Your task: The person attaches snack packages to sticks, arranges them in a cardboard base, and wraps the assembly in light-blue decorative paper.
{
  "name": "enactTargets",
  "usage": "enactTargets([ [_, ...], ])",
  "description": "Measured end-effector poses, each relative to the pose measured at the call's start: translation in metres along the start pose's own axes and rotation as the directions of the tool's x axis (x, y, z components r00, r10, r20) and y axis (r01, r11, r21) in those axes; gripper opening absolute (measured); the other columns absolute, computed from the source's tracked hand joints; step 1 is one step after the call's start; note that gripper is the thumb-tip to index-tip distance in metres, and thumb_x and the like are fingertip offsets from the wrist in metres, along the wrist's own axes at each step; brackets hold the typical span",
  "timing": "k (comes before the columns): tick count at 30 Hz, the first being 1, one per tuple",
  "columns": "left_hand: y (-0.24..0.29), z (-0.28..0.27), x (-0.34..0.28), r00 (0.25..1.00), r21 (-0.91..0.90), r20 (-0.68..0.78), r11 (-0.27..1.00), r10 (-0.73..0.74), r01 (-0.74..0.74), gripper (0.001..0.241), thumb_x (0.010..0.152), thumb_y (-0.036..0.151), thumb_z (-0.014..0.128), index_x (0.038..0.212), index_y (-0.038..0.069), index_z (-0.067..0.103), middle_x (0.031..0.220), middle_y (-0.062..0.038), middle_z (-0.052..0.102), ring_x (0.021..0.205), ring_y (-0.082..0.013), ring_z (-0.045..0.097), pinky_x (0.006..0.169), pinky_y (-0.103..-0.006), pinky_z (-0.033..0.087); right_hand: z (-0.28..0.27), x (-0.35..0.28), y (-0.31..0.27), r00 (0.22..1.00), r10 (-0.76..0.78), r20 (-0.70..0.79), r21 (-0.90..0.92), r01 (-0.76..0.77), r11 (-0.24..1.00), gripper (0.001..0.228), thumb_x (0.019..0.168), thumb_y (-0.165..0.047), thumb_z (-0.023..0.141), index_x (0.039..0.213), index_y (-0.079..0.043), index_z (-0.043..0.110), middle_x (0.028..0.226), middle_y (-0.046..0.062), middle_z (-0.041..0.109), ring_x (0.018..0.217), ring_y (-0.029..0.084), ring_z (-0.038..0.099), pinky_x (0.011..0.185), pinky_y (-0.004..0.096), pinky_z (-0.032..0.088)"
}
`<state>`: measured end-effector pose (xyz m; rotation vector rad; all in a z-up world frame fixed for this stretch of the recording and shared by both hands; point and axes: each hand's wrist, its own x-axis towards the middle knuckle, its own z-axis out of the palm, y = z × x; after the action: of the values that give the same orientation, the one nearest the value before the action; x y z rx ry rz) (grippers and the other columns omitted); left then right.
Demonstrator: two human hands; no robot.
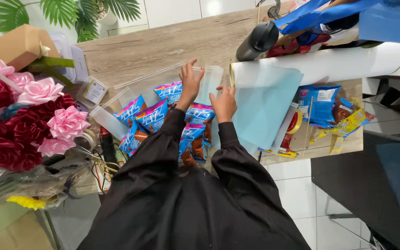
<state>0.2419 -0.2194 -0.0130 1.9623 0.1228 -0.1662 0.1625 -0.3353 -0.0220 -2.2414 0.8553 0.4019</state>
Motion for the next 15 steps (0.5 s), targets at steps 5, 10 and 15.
enactTargets([
  [5,-0.016,-0.043,-0.088,0.963,-0.041,0.269,0.998,-0.034,0.047,0.058,0.106,0.041,0.063,0.158,0.021,0.048,0.148,-0.011,0.042,0.146,-0.0294,0.032,0.123,-0.0492,0.021,0.017,0.024,-0.029,0.991,-0.103,0.083,-0.335,0.126,0.934,0.051,0.08,-0.069,0.081,0.085,-0.019,0.083,0.09,0.016,0.082,0.1,0.042,0.08,0.086,0.055,0.063],
  [10,0.007,-0.113,-0.16,0.97,-0.107,0.219,0.991,0.105,-0.083,0.047,0.106,0.034,0.067,0.15,0.019,0.06,0.144,-0.012,0.052,0.142,-0.0326,0.038,0.122,-0.0499,0.025,0.03,0.043,-0.037,0.973,-0.201,-0.117,-0.387,0.142,0.911,0.022,0.08,-0.038,0.083,0.083,-0.017,0.083,0.078,0.014,0.077,0.087,0.041,0.081,0.076,0.056,0.065],
  [15,-0.052,-0.181,-0.208,0.968,-0.004,-0.097,0.973,0.23,-0.231,0.041,0.101,0.028,0.072,0.14,0.016,0.066,0.138,-0.006,0.065,0.136,-0.0269,0.052,0.119,-0.0428,0.033,0.01,0.035,-0.029,0.927,-0.213,-0.308,-0.309,0.114,0.944,0.023,0.085,-0.06,0.077,0.087,-0.038,0.081,0.079,0.002,0.076,0.091,0.031,0.08,0.079,0.048,0.064],
])
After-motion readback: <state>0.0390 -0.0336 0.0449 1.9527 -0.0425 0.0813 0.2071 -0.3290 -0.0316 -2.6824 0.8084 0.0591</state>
